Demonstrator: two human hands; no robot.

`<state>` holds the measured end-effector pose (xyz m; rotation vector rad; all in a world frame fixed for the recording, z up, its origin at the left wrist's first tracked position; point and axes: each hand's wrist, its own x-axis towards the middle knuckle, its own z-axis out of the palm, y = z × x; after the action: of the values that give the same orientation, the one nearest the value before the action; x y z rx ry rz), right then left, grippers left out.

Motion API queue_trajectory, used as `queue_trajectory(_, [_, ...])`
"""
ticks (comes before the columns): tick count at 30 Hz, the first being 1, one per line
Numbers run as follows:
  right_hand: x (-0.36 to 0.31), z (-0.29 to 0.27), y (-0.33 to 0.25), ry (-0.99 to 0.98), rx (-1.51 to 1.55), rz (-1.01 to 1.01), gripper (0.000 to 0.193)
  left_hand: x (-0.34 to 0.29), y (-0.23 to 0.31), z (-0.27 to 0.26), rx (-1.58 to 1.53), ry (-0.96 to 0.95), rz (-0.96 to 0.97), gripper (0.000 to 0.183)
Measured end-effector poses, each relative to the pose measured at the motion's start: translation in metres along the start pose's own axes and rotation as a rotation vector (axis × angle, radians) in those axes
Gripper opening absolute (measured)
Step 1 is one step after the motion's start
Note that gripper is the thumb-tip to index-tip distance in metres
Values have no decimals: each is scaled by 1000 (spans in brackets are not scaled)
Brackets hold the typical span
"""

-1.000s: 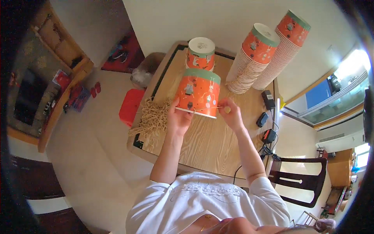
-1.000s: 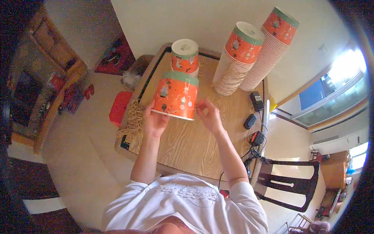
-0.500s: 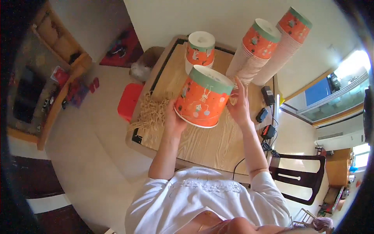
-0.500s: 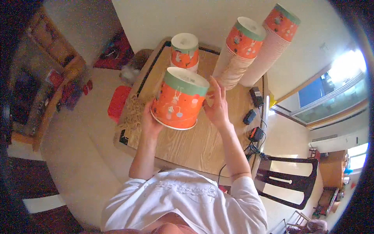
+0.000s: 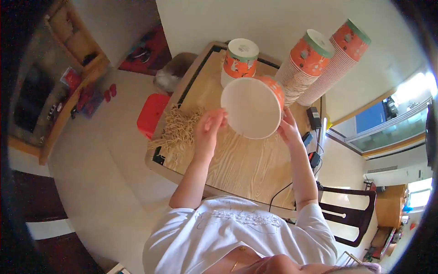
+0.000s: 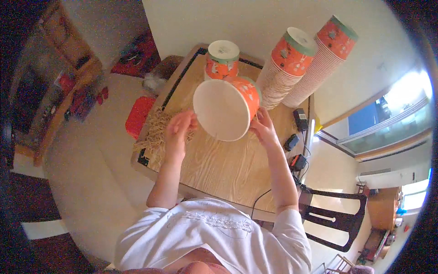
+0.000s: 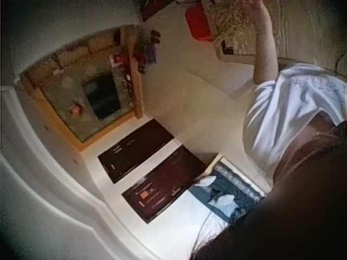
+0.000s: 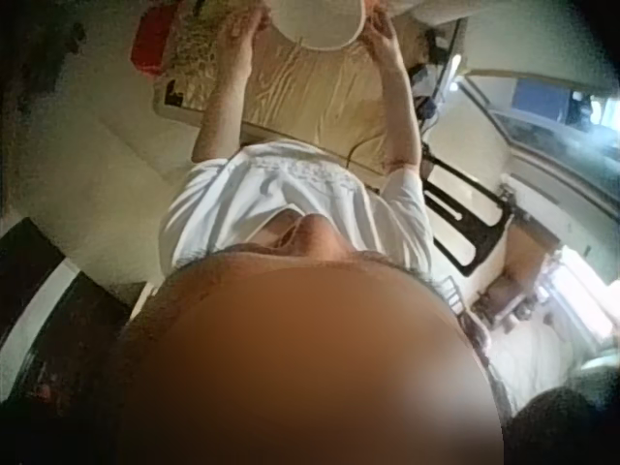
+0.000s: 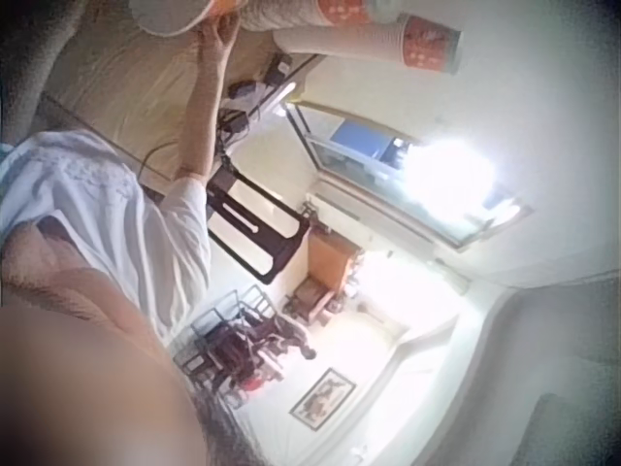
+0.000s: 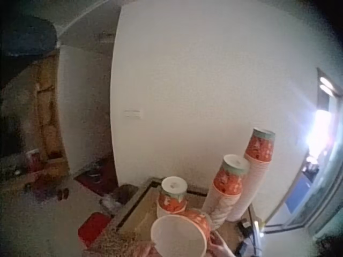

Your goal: Placing rubber bands around paper bowls and stacking them into piles on a table.

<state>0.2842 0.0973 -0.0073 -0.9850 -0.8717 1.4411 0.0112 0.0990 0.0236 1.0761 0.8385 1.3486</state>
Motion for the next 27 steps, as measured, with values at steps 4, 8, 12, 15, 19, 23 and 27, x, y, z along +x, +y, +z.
queue_trajectory(4, [-9, 17, 3, 34, 111, -34, 49, -14, -28, -10, 0, 114, -270, 29])
queue_trajectory(8, [-10, 18, 14, 31, 85, -159, 51, -24, -38, 4, -84, -34, -444, 23])
queue_trajectory(12, [-17, 32, 12, -3, 31, -267, 64, -22, -45, -2, -109, -160, -368, 15])
queue_trajectory(15, [-18, 30, 13, -9, 14, -292, 75, -21, -36, 1, -130, -151, -394, 13])
queue_trajectory(19, [-24, 27, 16, -41, 64, -299, 77, -23, -28, 8, -140, -91, -331, 10])
queue_trajectory(23, [-28, 26, 23, -26, 139, -248, 79, -22, -36, 7, 18, -100, -218, 6])
queue_trajectory(27, [-28, 34, 25, -29, 104, -314, 69, -17, -51, 3, -20, -49, -210, 4])
